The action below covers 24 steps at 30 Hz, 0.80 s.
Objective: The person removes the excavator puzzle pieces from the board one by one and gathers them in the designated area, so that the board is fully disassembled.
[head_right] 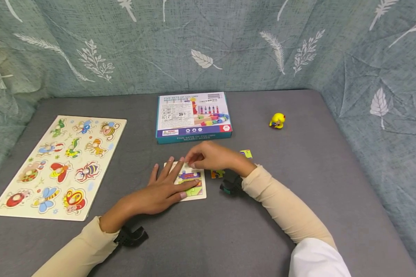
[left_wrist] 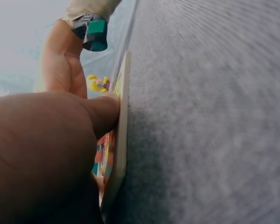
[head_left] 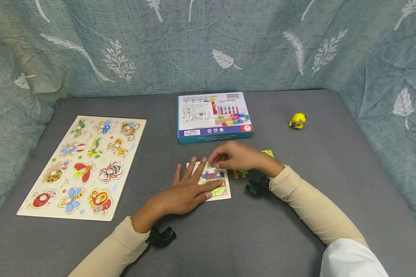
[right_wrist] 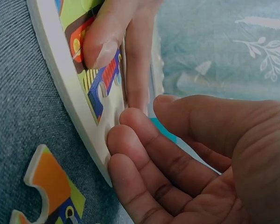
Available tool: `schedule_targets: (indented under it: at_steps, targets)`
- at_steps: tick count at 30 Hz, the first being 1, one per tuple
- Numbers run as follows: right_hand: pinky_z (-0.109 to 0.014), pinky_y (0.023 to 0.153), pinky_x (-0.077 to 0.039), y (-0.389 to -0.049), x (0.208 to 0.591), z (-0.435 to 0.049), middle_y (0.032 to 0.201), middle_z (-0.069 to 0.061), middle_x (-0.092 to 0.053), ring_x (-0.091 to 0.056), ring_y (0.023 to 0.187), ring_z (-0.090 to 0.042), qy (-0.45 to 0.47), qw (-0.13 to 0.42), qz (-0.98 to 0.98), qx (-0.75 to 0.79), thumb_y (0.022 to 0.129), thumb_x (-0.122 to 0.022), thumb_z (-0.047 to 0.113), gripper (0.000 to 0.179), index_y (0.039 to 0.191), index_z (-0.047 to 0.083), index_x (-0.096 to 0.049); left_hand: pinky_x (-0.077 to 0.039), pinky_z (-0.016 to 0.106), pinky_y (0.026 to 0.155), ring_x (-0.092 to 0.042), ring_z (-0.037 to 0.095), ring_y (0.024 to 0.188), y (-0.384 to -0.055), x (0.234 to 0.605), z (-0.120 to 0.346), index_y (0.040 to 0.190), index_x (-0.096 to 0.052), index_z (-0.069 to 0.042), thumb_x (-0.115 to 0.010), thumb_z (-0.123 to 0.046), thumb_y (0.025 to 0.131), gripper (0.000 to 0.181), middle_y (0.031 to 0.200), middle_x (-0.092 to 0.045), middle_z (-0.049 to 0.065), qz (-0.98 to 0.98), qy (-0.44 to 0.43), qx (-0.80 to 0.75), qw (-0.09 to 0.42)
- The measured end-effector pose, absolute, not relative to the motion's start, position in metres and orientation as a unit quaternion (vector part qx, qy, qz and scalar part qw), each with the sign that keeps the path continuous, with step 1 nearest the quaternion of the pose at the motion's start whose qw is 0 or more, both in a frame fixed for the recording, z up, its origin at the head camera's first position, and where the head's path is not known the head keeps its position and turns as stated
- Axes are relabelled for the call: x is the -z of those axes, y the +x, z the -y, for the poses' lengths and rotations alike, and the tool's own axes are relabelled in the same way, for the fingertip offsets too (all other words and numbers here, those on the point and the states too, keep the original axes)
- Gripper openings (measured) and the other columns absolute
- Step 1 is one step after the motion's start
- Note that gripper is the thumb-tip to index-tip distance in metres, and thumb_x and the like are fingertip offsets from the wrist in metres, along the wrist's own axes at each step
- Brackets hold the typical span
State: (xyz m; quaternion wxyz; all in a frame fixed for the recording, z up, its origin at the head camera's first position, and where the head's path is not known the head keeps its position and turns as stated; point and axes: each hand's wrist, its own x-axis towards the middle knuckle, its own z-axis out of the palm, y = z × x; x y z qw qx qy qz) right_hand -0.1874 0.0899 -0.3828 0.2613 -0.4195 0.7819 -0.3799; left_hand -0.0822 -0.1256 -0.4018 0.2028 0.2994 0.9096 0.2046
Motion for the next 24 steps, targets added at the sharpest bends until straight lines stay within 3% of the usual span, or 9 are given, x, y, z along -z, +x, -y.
schedule_targets:
  at_steps: [24]
  targets:
    - [-0.028, 0.085, -0.05, -0.1837, 0.3809, -0.0802, 0.108, -0.007, -0.069, -0.064, 0.099, -0.012, -0.422, 0.308, -0.757, 0.391, 0.092, -0.059, -0.003, 0.025, 0.117, -0.003, -0.065, 0.011, 0.067, 0.105, 0.022, 0.039, 0.142, -0.0828, 0.3975, 0.1221, 0.15, -0.035, -0.041, -0.041, -0.039, 0.104, 0.046, 0.161, 0.011, 0.013, -0.919, 0.29, -0.164, 0.21]
